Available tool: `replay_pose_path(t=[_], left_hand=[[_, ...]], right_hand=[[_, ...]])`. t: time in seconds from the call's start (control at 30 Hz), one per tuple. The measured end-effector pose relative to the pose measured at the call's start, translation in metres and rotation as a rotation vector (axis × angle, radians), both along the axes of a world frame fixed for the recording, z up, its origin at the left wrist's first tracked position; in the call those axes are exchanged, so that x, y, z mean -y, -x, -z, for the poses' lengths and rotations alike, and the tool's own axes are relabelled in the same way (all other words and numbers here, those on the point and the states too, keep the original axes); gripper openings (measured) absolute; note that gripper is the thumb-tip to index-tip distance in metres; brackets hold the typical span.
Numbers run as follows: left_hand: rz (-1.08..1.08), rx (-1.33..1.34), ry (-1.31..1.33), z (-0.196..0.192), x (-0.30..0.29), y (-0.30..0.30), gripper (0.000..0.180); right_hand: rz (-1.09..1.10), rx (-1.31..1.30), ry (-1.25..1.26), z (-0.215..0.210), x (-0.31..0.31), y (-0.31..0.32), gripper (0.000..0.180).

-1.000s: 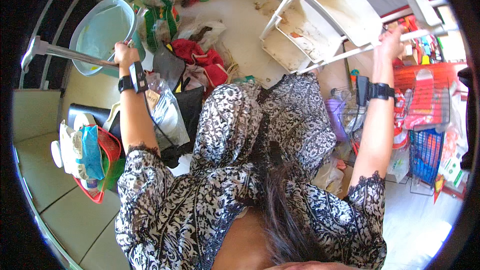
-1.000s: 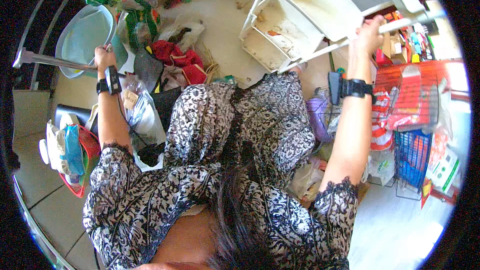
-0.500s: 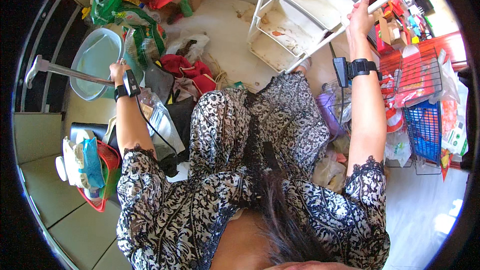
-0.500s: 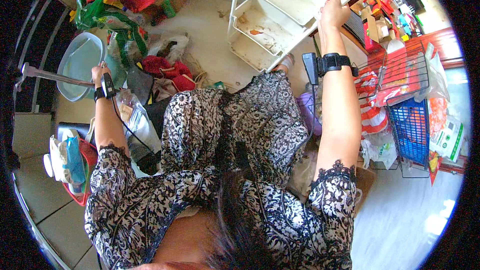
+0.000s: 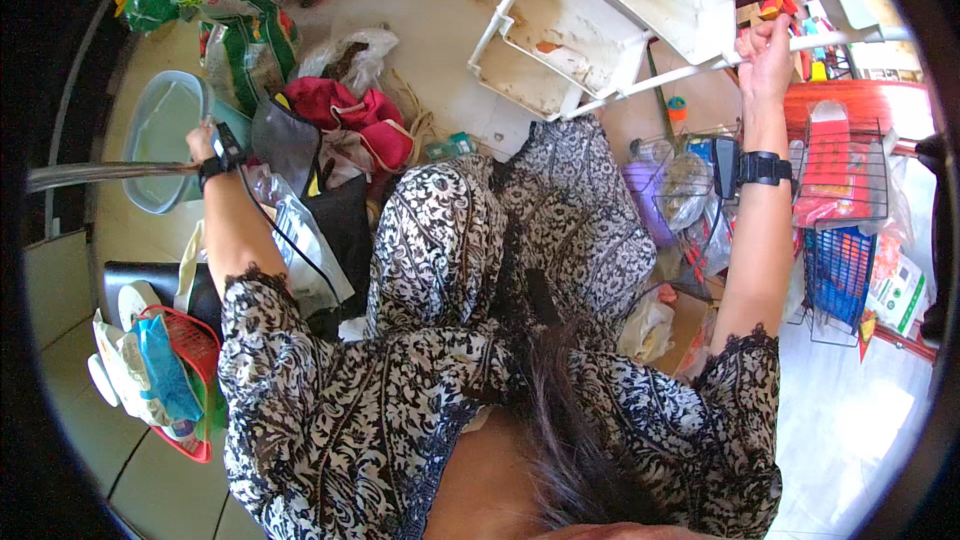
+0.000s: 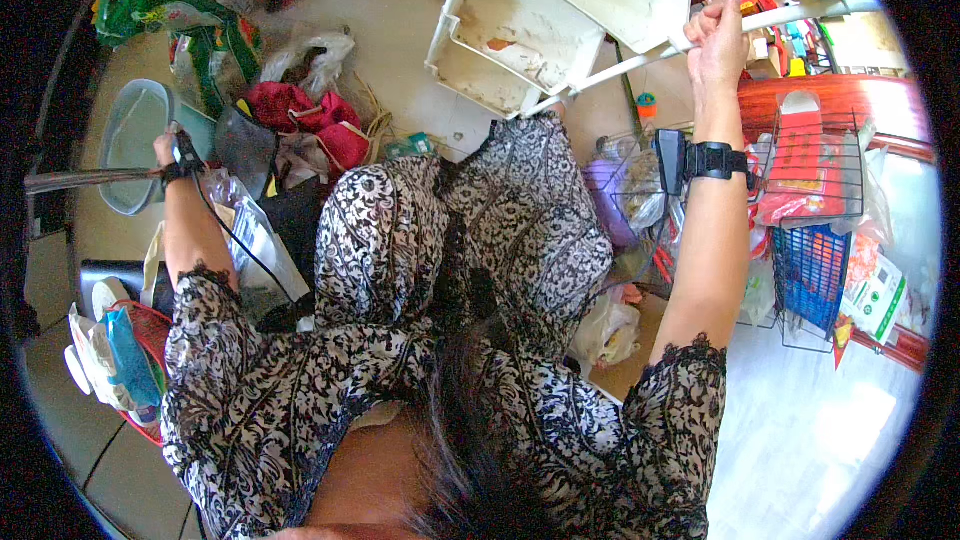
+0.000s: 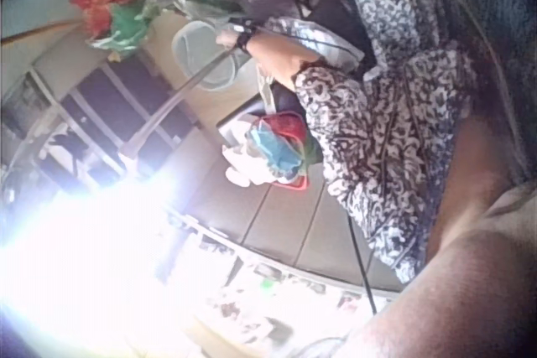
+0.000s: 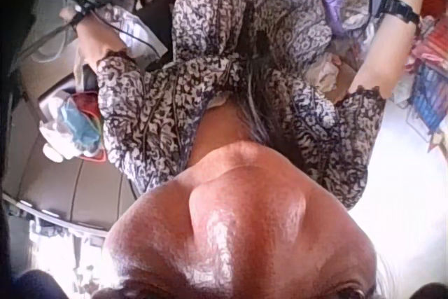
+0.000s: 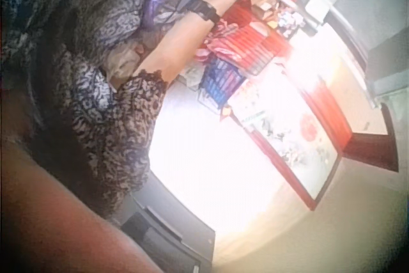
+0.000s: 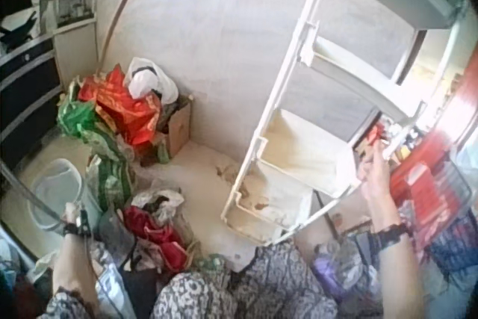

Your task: The person assembles a white plastic shelving unit by hand, connecting multiple trays and frame pieces. They sit on the floor, align and snap components together, and move the partially assembled unit to a different spot.

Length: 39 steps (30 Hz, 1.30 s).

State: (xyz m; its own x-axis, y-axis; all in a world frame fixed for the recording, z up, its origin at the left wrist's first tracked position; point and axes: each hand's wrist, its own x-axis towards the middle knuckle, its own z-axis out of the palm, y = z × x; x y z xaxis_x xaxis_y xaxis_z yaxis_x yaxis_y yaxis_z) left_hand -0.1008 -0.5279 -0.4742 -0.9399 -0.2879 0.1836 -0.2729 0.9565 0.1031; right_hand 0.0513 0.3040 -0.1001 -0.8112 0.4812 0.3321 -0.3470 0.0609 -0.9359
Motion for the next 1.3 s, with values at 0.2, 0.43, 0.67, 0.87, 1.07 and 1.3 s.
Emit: replay_pose_path(t=[0.2,0.43,0.67,0.87,1.07,1.3], left_hand=[[-0.134,-0.034,-0.171,-0.004,0.005,0.001,0.027],[-0.309,-0.333,-1.476,-0.055,-0.126,-0.021,0.038],[0.198,-0.141,-1.662,-0.174,-0.352,-0.035,0.03],[0.67,-0.096,-1.436,-0.288,-0.466,-0.079,0.032],[0.943,-0.336,-0.702,-0.289,-0.506,-0.086,0.054],[0.822,-0.156,-0.658,-0.225,-0.477,-0.055,0.038]], right_hand=[[0.004,0.071,0.107,-0.005,-0.007,-0.003,0.042],[-0.123,0.089,0.116,0.007,-0.015,0.0,0.036],[0.037,0.217,0.049,-0.003,-0.011,-0.012,0.026],[-0.006,0.422,0.002,-0.002,-0.015,-0.031,0.018],[-0.054,0.339,-0.096,0.002,-0.025,-0.037,0.025],[-0.017,0.214,0.005,0.001,-0.001,-0.031,0.026]])
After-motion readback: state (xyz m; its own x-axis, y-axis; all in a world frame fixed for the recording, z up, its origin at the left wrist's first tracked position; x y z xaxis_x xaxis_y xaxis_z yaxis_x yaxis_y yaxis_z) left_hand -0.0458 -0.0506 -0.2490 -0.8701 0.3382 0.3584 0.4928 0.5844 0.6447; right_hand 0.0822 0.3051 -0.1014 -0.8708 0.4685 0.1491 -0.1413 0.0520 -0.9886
